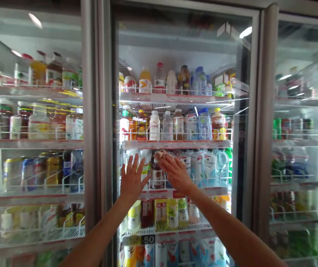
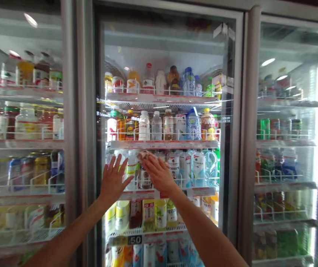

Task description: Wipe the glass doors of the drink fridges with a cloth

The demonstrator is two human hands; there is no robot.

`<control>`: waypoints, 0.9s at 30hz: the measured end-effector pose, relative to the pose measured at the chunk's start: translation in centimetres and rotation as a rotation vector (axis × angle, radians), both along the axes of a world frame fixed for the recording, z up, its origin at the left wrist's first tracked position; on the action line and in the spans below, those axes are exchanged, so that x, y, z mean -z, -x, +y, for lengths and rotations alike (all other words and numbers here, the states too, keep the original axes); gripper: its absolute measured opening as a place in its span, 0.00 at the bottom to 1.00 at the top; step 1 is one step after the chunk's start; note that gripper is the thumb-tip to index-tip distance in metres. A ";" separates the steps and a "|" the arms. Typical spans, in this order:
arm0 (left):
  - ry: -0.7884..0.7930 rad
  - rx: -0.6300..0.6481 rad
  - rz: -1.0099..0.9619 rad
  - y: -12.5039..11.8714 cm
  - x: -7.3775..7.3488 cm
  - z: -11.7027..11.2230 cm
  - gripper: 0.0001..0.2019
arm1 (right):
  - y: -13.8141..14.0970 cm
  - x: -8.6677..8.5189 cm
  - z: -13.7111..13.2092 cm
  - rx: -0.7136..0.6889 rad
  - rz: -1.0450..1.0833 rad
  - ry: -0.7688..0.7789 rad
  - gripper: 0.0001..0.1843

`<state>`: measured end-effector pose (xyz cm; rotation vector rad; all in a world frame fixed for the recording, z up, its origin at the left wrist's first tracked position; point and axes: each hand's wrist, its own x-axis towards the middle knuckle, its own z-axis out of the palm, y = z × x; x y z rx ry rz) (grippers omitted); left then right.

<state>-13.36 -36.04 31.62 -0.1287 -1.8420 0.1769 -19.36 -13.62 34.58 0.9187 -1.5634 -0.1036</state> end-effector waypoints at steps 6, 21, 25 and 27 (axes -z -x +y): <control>0.028 -0.009 -0.002 -0.4 0.0 -0.1 0.27 | 1.3 -3.5 1.6 0.043 0.033 0.757 0.30; 0.111 0.062 0.065 -4.6 0.4 -6.4 0.29 | -1.1 -4.4 -10.7 -0.083 -0.067 0.296 0.31; 0.099 0.072 0.068 -5.7 -0.2 -7.6 0.32 | -2.4 -2.4 -14.6 -0.189 -0.034 -0.245 0.32; 0.083 0.073 0.076 -5.9 -0.7 -8.1 0.32 | -2.1 -4.0 -14.0 -0.150 -0.059 -0.108 0.31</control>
